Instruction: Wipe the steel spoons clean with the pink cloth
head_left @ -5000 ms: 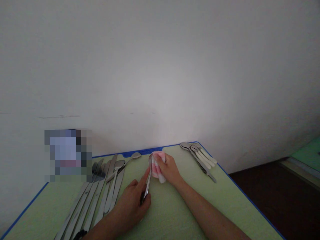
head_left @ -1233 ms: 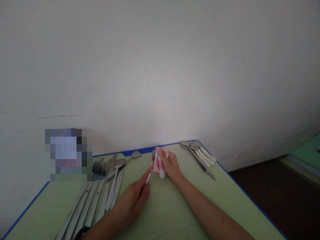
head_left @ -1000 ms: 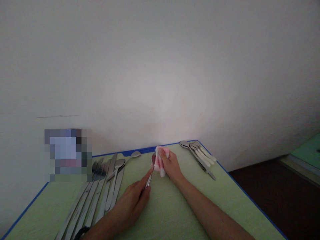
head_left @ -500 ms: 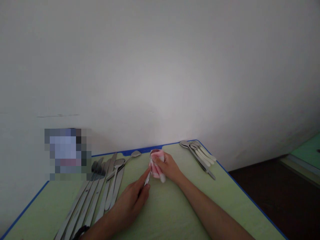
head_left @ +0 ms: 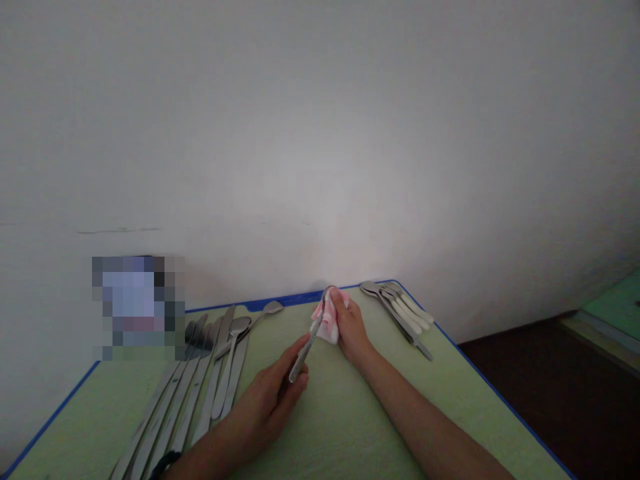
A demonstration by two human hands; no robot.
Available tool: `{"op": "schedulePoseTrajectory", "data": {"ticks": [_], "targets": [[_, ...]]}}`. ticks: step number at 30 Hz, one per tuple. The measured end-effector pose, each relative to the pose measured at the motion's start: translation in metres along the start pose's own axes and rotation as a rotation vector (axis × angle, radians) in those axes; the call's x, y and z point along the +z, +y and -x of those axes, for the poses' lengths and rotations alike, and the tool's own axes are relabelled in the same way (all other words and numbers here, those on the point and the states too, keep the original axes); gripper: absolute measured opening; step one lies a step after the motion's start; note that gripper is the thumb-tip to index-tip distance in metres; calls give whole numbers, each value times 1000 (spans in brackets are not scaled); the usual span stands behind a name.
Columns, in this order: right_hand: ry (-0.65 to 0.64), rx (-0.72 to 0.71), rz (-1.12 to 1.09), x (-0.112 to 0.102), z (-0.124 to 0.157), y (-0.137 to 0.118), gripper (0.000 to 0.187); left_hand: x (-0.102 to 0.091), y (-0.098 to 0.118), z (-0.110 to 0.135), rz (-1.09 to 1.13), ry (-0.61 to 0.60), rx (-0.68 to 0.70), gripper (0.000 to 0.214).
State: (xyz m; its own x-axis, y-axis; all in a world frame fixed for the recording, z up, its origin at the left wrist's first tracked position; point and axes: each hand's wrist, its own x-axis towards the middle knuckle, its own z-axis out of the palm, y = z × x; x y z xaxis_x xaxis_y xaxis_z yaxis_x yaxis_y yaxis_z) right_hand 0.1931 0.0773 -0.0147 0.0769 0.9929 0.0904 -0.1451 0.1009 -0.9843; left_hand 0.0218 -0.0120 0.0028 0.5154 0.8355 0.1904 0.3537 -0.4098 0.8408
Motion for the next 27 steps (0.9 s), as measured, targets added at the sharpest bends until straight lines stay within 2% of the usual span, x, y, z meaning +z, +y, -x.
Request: {"op": "schedulePoseTrajectory", "data": {"ticks": [3,7,10,14,20,23,27], "targets": [[-5,-7,80,0,1,0,48,2,-7,-3,-4,39,67,43],[-93,-71,225,1,3,-4,44,4,-13,-2,-16,34,175,43],[-173,-101,270,1,5,-8,40,4,-13,-1,-7,21,180,42],[-270,-74,276,3,7,-11,39,4,-11,-3,-27,12,167,37],[-135,-31,168,4,6,-7,40,0,1,-4,-93,-34,77,22],[-144,-5,110,3,5,-6,42,-2,6,-3,-113,-46,57,18],[-149,-22,158,1,3,-8,40,-1,6,-2,-117,-11,13,22]]}}
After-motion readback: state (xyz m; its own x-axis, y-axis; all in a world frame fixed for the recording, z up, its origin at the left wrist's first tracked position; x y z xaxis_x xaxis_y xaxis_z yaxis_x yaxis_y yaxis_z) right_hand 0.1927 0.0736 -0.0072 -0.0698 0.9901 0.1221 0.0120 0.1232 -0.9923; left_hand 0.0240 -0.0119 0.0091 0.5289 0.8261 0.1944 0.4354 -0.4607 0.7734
